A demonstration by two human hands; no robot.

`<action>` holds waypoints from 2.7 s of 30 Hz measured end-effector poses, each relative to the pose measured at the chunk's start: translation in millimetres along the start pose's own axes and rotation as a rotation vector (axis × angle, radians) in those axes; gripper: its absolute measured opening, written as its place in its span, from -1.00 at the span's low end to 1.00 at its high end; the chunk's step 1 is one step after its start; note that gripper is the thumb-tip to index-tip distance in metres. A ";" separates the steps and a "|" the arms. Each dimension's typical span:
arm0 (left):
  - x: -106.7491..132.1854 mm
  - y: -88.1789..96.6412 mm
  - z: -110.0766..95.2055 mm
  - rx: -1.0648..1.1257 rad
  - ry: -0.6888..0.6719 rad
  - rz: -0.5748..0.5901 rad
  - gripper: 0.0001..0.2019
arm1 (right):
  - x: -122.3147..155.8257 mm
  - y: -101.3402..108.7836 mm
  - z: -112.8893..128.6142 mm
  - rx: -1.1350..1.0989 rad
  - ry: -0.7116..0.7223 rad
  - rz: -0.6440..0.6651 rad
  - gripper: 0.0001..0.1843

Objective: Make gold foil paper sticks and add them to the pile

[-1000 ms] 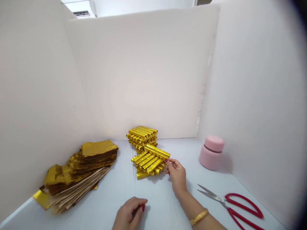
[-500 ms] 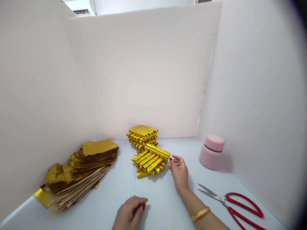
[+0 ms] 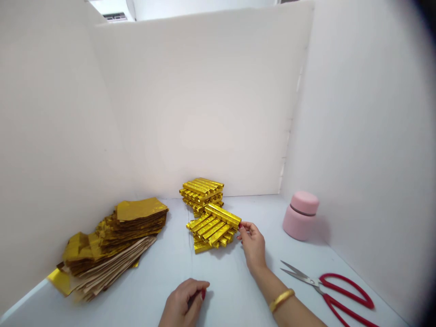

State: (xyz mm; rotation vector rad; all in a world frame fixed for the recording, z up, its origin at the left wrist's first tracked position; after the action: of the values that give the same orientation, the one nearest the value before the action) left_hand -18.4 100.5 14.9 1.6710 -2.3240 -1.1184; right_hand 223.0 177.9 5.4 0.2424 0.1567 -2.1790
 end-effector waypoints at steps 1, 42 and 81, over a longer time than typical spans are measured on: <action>-0.2 0.1 0.1 0.000 0.007 0.001 -0.79 | 0.0 0.0 -0.4 0.001 0.002 0.001 -0.81; -3.0 -5.5 -2.1 -0.108 -0.042 0.017 -0.75 | -23.0 -80.8 77.9 1.002 0.472 0.330 -0.70; 0.7 3.0 -11.7 0.025 0.181 -0.047 -0.70 | 60.5 21.6 38.6 0.015 -0.054 0.094 -0.25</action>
State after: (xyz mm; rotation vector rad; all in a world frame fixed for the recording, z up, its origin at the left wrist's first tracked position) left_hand -15.9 94.3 25.0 1.7634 -2.2078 -0.9069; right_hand 201.7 109.8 28.4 0.1948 0.0967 -2.0912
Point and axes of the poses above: each hand's wrist, its own x-axis away from the middle knuckle, its own y-axis out of the back of the hand, z = x × y, the point moved 7 cm from there along -x, towards the middle knuckle, and after that the axes turned 1 degree about -z, right-handed, at the moved point
